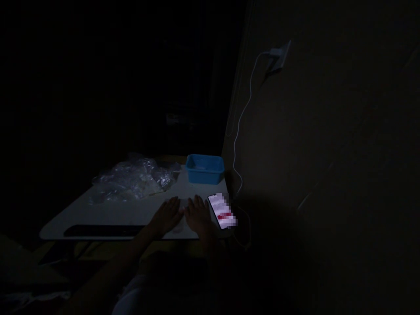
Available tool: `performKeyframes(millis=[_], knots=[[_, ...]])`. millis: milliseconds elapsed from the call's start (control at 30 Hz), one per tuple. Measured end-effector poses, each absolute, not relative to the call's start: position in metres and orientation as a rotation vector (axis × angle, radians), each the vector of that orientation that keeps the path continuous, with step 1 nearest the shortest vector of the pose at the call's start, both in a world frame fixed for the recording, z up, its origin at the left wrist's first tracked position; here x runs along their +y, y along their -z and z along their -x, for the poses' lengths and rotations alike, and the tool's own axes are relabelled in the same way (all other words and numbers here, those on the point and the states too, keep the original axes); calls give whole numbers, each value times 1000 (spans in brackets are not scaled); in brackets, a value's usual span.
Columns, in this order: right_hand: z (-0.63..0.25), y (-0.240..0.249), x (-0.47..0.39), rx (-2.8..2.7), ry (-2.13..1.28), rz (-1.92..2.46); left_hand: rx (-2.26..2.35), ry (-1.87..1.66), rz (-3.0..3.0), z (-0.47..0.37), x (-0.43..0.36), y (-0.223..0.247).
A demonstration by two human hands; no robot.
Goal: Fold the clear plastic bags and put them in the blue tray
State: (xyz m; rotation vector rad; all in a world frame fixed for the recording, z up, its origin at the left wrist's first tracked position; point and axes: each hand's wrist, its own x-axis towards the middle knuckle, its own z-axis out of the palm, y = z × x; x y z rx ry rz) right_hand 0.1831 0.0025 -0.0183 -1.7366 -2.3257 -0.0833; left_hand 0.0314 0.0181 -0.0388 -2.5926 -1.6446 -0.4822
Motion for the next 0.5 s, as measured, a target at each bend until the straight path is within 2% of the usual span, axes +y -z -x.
performKeyframes(millis=[300, 500], knots=[[-182, 22, 3, -2299, 85, 1737, -1683, 321, 2616, 2, 11, 28], [-183, 25, 6, -2301, 91, 1727, -1760, 401, 2603, 17, 17, 24]])
